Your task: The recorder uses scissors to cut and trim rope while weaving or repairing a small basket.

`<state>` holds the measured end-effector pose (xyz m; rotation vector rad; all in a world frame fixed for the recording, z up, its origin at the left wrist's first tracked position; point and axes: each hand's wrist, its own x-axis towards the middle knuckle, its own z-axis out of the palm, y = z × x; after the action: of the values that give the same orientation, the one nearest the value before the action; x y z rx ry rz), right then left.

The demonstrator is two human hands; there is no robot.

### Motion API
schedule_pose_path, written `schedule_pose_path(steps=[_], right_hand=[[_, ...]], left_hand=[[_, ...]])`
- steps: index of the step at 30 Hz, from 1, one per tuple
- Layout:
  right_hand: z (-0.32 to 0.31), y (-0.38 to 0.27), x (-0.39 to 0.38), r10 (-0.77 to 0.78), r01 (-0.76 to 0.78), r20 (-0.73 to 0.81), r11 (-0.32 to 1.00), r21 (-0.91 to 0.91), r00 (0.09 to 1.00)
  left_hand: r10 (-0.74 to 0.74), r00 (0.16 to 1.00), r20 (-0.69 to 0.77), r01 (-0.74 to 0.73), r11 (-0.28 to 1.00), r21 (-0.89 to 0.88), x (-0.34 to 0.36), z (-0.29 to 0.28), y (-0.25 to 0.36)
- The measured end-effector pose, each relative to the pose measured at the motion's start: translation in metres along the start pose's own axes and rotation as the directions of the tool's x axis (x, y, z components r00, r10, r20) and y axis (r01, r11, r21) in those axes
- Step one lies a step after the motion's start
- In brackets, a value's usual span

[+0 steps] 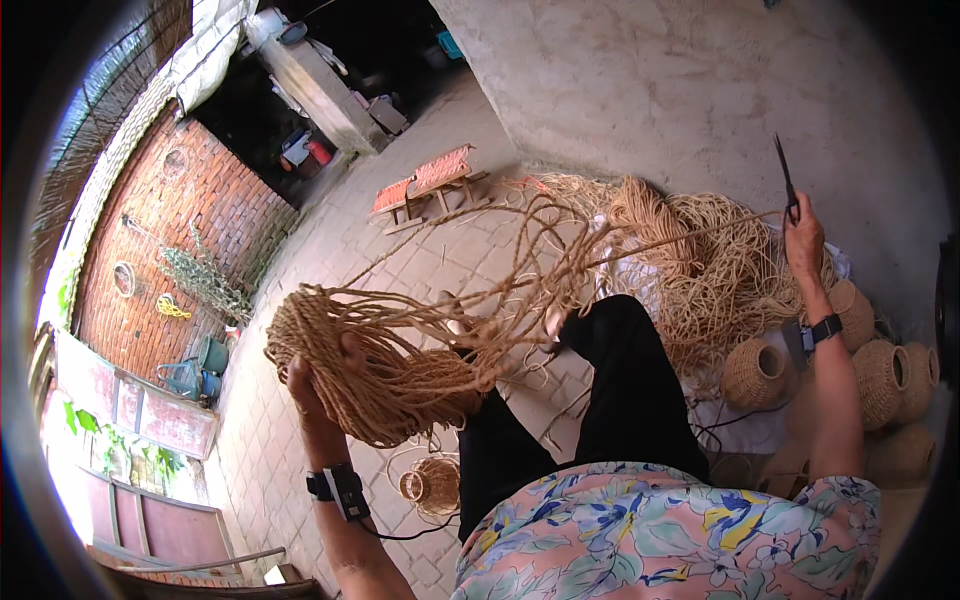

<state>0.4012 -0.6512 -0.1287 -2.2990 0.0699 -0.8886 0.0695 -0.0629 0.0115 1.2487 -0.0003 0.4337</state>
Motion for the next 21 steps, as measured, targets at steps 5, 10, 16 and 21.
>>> schedule_pose_path(steps=[5, 10, 16, 21], right_hand=[[-0.003, 0.022, 0.019, 0.012, -0.015, -0.097, 1.000, -0.026, 0.995], [0.003, 0.035, 0.018, 0.014, -0.009, 0.026, 0.987, -0.163, 1.000], [0.005, -0.155, -0.052, -0.185, -0.019, 0.417, 0.898, 0.439, 0.890], [0.004, -0.307, -0.128, -0.716, -0.294, 0.466, 0.362, 0.884, 0.520]], left_hand=[[-0.072, 0.997, -0.010, 0.072, 0.986, 0.153, 0.003, -0.006, -0.001], [-0.084, 0.995, 0.058, 0.082, 0.996, 0.030, 0.009, 0.001, -0.007], [-0.105, 0.990, 0.099, 0.105, 0.994, 0.009, 0.014, 0.025, -0.012], [-0.166, 0.970, 0.175, 0.171, 0.985, -0.017, 0.013, 0.055, -0.013]])
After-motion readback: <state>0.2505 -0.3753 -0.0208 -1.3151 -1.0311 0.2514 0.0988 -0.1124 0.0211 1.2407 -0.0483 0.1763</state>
